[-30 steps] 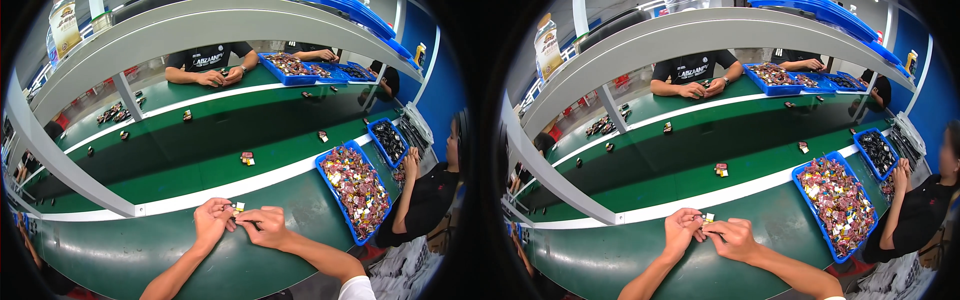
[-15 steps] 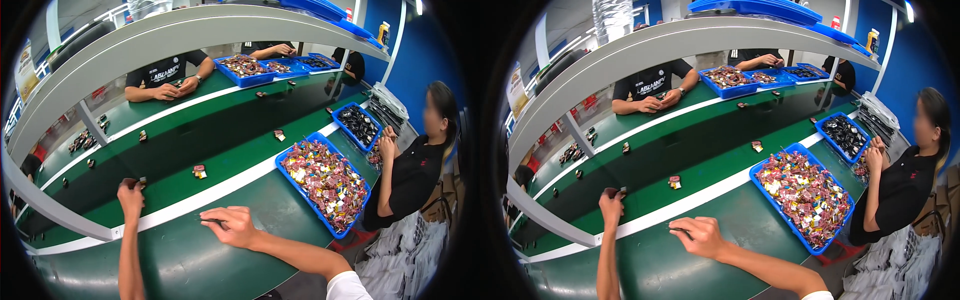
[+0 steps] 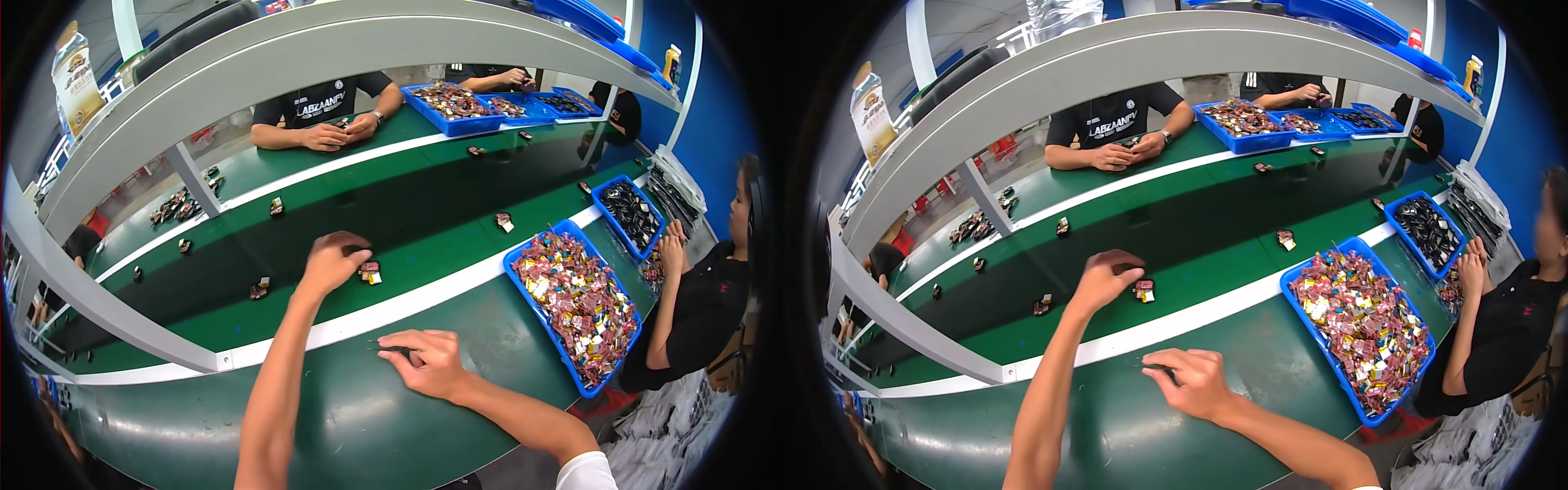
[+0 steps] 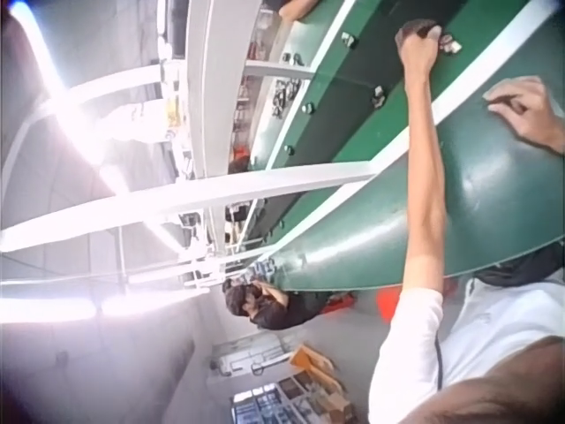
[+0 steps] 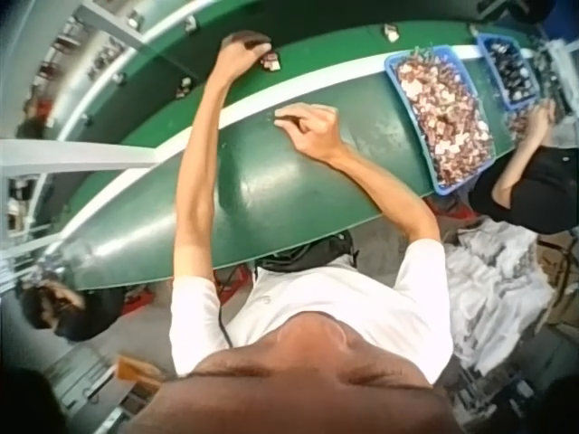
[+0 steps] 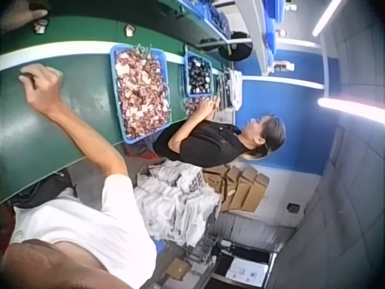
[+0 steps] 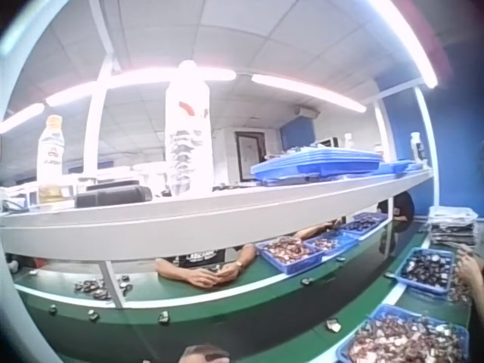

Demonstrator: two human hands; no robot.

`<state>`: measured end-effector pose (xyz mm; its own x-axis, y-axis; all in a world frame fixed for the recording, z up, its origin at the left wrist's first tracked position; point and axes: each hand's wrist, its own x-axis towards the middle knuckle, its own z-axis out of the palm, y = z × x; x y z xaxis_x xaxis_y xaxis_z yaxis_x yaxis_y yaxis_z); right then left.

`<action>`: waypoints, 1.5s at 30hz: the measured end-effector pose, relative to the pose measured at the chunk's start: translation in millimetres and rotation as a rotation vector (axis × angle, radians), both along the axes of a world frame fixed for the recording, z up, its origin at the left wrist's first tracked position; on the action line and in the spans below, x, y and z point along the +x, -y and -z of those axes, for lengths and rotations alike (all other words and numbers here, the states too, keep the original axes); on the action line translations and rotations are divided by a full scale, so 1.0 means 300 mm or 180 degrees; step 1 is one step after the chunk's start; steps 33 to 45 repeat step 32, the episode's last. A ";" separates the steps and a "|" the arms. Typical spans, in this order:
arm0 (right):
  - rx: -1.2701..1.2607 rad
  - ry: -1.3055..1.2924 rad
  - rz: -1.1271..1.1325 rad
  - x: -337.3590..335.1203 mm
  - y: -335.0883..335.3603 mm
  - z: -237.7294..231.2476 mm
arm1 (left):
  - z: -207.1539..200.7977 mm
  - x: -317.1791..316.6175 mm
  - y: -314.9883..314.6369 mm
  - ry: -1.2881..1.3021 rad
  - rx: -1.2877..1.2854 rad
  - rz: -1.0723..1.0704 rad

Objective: Assemble small electronic components by inserting pieces and applying a marker.

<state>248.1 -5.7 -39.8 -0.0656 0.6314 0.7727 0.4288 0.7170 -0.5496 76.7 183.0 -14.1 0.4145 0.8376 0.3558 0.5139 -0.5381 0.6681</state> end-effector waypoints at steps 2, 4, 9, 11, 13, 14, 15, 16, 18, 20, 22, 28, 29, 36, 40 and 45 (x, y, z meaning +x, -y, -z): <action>-0.0302 0.0173 0.0073 0.004 0.009 -0.012 | -0.006 0.029 -0.013 0.0080 -0.0444 0.0117; -0.0285 0.0158 0.0059 0.002 0.005 -0.013 | -0.014 0.046 -0.022 -0.0906 -0.0441 0.0142; -0.0296 0.0160 0.0018 0.002 0.006 -0.018 | -0.018 0.049 -0.029 -0.1163 -0.0623 -0.0164; -0.0241 0.0121 0.0036 -0.003 0.007 -0.021 | -0.008 0.032 -0.028 -0.1117 -0.0740 -0.0289; -0.0208 0.0054 -0.0013 -0.005 -0.002 -0.009 | -0.008 -0.011 -0.019 -0.1069 -0.0901 -0.0281; -0.0183 -0.0010 -0.0044 -0.005 -0.005 -0.003 | -0.021 -0.023 -0.002 -0.1018 -0.1067 -0.0254; -0.0186 -0.0019 -0.0054 -0.004 0.000 -0.005 | -0.031 -0.033 0.020 -0.1025 -0.1072 -0.0265; -0.0458 -0.0037 -0.0017 0.000 0.007 -0.010 | -0.040 -0.047 0.049 -0.0624 -0.1458 -0.0373; -0.0733 -0.0057 0.0025 0.009 0.012 -0.005 | -0.061 -0.058 0.120 -0.0220 -0.1841 -0.0477; -0.0773 -0.0564 -0.0050 0.021 -0.005 0.020 | -0.041 -0.061 0.191 0.0699 -0.1910 -0.0496; -0.0813 -0.0691 -0.0135 0.029 -0.013 0.012 | 0.008 -0.066 0.263 0.1660 -0.2164 -0.0464; -0.2022 -0.1625 -0.0484 0.021 0.004 -0.040 | 0.056 -0.043 0.467 0.2350 -0.2033 -0.0710; -0.1997 -0.1595 -0.0518 0.026 0.005 -0.037 | 0.067 -0.037 0.479 0.2414 -0.1988 -0.0693; -0.1596 -0.1120 -0.0266 0.031 -0.003 -0.004 | 0.080 -0.022 0.509 0.2448 -0.1793 -0.0647; -0.1596 -0.1120 -0.0266 0.031 -0.003 -0.004 | 0.080 -0.022 0.509 0.2448 -0.1793 -0.0647; -0.1596 -0.1120 -0.0266 0.031 -0.003 -0.004 | 0.080 -0.022 0.509 0.2448 -0.1793 -0.0647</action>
